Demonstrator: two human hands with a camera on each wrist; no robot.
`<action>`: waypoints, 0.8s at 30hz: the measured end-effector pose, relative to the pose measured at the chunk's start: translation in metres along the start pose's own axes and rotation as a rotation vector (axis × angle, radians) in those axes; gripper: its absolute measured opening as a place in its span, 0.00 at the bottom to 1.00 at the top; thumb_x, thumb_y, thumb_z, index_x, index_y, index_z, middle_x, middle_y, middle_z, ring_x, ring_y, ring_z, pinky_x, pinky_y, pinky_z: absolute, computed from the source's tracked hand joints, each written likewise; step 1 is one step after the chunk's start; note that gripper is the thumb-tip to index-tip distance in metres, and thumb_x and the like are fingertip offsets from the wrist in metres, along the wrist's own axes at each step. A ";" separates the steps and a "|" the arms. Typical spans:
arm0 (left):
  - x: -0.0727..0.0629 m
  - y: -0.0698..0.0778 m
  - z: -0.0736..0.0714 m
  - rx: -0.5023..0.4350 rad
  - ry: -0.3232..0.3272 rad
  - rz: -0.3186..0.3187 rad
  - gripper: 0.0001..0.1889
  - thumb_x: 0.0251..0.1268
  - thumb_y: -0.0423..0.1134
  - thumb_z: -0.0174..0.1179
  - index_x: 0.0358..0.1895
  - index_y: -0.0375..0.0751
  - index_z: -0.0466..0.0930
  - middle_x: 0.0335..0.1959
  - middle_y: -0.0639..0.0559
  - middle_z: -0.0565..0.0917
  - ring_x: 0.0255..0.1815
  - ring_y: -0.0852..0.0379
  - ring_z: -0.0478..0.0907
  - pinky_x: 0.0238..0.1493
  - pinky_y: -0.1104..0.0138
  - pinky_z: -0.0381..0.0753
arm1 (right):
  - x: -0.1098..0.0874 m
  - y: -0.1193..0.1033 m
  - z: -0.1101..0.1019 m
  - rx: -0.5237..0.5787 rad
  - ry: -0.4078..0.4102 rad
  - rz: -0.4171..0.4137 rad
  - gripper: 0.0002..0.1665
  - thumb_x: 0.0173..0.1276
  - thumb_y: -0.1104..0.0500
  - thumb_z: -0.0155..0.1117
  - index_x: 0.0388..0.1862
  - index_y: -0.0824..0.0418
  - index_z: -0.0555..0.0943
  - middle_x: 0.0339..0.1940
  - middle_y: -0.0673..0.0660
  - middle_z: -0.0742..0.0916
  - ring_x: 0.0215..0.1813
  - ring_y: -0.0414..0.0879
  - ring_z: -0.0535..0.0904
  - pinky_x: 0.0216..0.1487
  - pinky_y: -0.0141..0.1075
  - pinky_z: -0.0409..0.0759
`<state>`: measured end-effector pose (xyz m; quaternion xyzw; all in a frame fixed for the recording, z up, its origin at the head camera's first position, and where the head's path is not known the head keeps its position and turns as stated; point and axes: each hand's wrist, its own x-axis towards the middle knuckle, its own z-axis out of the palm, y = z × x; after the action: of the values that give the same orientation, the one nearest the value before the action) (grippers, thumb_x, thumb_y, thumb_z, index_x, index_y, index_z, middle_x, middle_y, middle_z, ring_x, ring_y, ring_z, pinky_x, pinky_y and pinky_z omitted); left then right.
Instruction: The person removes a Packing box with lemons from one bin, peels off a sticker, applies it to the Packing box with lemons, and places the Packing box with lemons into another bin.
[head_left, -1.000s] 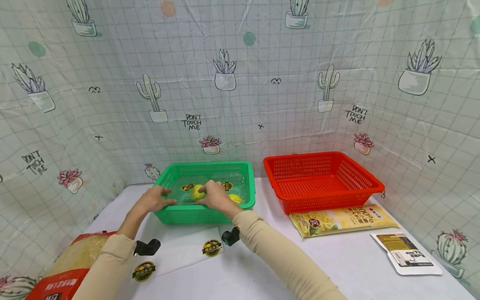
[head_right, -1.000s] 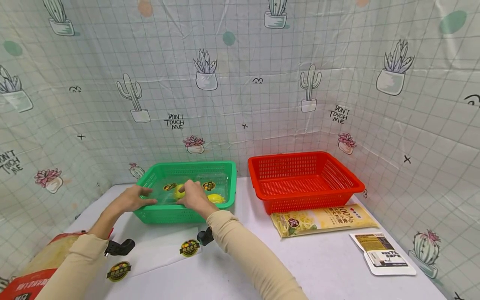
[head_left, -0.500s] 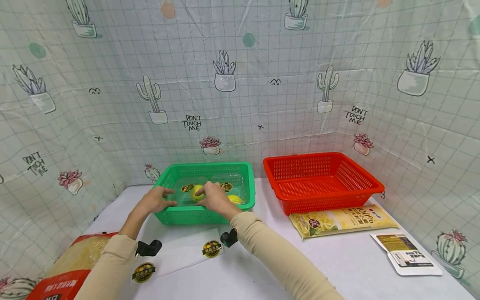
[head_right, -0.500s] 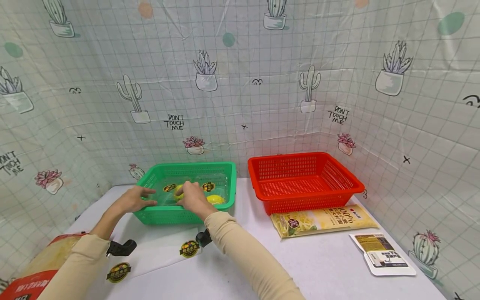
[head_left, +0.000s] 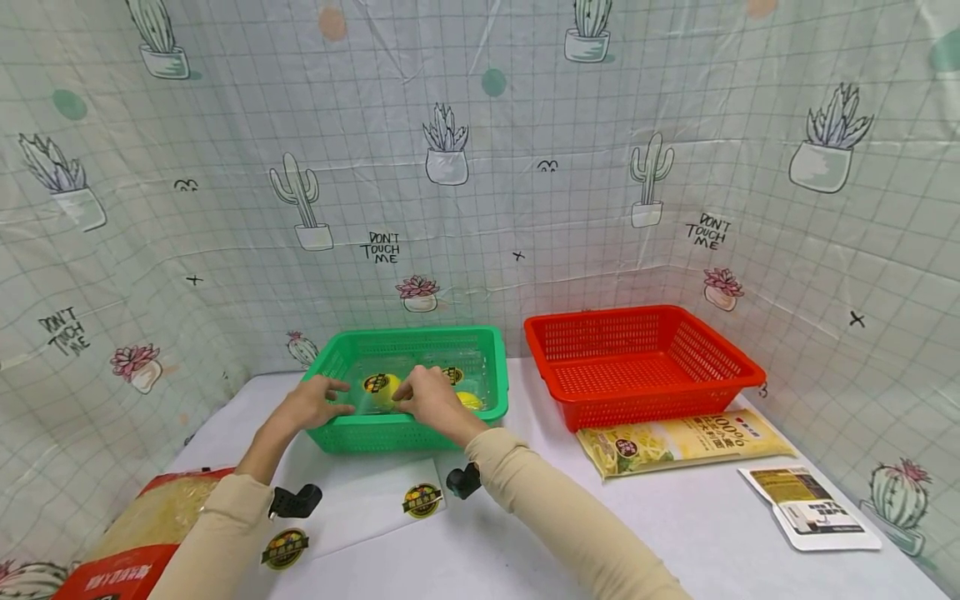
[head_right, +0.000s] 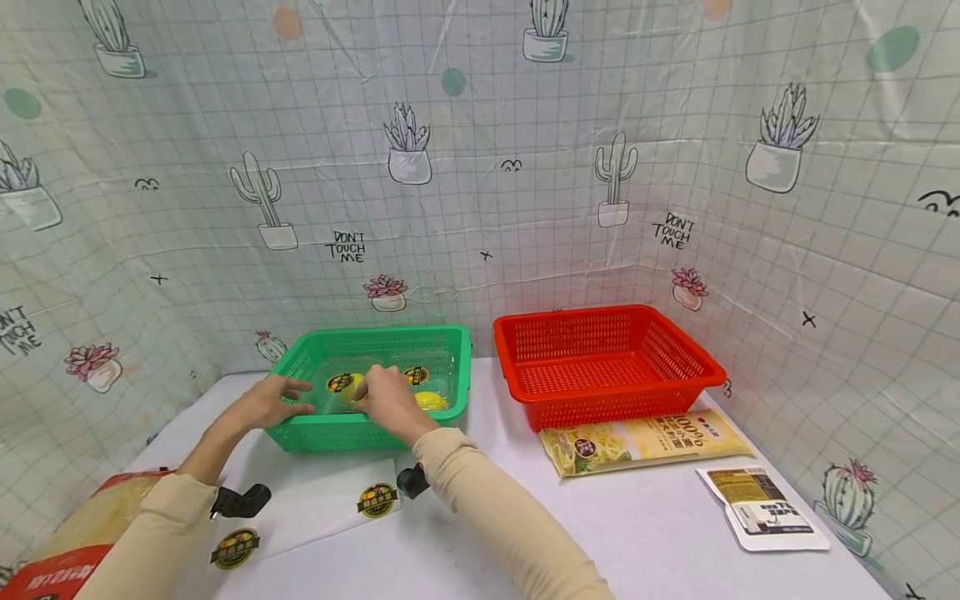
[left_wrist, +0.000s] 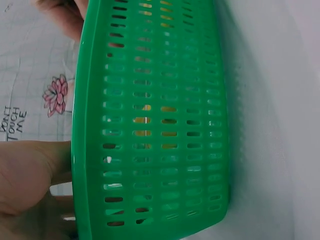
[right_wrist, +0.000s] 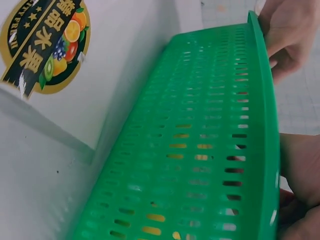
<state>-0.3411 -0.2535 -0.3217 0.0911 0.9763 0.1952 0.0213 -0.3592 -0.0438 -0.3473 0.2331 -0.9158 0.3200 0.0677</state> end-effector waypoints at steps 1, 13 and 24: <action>-0.001 0.001 0.000 -0.001 0.014 0.001 0.27 0.68 0.41 0.61 0.65 0.29 0.72 0.58 0.25 0.77 0.61 0.26 0.72 0.60 0.35 0.69 | -0.001 0.000 -0.002 0.013 0.001 -0.007 0.08 0.65 0.60 0.69 0.42 0.58 0.90 0.40 0.52 0.92 0.42 0.43 0.88 0.37 0.29 0.83; -0.015 0.037 0.007 -0.057 0.229 0.174 0.20 0.70 0.43 0.60 0.57 0.32 0.80 0.52 0.32 0.84 0.49 0.37 0.83 0.45 0.50 0.83 | -0.021 0.002 -0.041 0.035 0.054 -0.109 0.14 0.69 0.48 0.65 0.43 0.55 0.89 0.32 0.51 0.91 0.25 0.34 0.83 0.28 0.28 0.78; -0.052 0.078 0.032 -0.034 0.357 0.340 0.18 0.65 0.43 0.65 0.54 0.38 0.81 0.47 0.42 0.87 0.48 0.43 0.85 0.44 0.50 0.83 | -0.090 0.033 -0.096 -0.100 0.072 -0.199 0.12 0.67 0.48 0.67 0.41 0.54 0.87 0.29 0.48 0.89 0.29 0.37 0.83 0.30 0.26 0.77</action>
<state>-0.2747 -0.1802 -0.3205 0.2177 0.9318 0.2252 -0.1833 -0.2983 0.0730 -0.3148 0.3075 -0.9000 0.2737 0.1434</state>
